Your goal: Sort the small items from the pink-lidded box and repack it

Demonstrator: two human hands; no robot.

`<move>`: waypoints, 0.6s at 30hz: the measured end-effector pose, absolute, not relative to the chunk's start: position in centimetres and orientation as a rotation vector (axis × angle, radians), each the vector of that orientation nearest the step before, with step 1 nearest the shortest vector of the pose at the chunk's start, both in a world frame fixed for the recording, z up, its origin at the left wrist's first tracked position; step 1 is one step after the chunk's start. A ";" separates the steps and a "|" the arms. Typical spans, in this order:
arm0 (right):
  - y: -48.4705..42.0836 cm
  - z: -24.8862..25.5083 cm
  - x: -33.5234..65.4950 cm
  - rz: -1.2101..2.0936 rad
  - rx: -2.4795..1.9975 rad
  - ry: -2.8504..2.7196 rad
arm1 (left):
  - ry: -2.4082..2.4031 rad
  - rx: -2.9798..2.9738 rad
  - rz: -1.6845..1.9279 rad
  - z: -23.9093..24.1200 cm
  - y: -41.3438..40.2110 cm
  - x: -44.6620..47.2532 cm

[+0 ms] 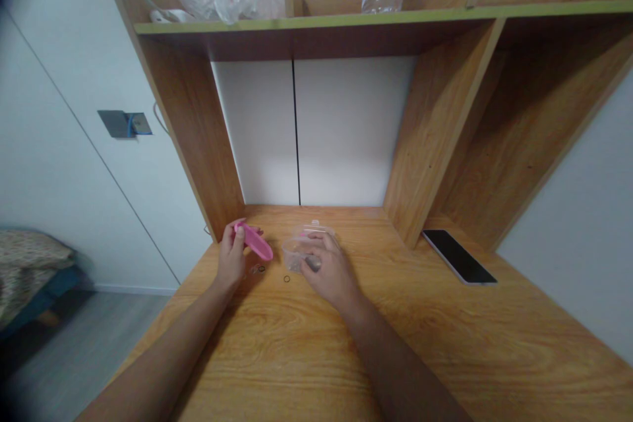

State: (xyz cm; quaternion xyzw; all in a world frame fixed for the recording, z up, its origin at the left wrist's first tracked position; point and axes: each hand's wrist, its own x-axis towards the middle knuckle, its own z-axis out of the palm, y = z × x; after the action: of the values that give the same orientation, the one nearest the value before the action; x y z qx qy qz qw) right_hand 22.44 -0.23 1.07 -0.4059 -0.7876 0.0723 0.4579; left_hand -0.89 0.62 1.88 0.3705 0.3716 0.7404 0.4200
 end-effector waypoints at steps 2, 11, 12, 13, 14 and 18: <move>0.1 1.0 22.7 0.125 -1.048 -1.876 | 0.868 1.047 1.769 1.9 0.2 -0.8; 0.6 0.8 23.1 0.020 -1.134 -1.772 | 0.774 1.362 1.357 1.3 -0.8 0.6; 0.6 0.7 23.1 0.021 -1.134 -1.774 | 0.781 1.372 1.348 1.4 -0.9 0.7; 0.7 0.7 23.1 0.022 -1.133 -1.776 | 0.789 1.371 1.345 1.5 -1.0 0.7; 0.7 0.6 23.1 0.025 -1.132 -1.780 | 0.798 1.368 1.347 1.6 -1.0 0.7; 0.8 0.4 23.1 0.036 -1.129 -1.780 | 0.866 1.460 1.388 1.8 -1.0 0.1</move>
State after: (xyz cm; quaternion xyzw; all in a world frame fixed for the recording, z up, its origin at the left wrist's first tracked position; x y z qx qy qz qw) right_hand 23.06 0.78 0.42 -0.4658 -0.7340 0.0147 0.4941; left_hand 0.11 -0.99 1.79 0.5921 0.3513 0.5633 0.4568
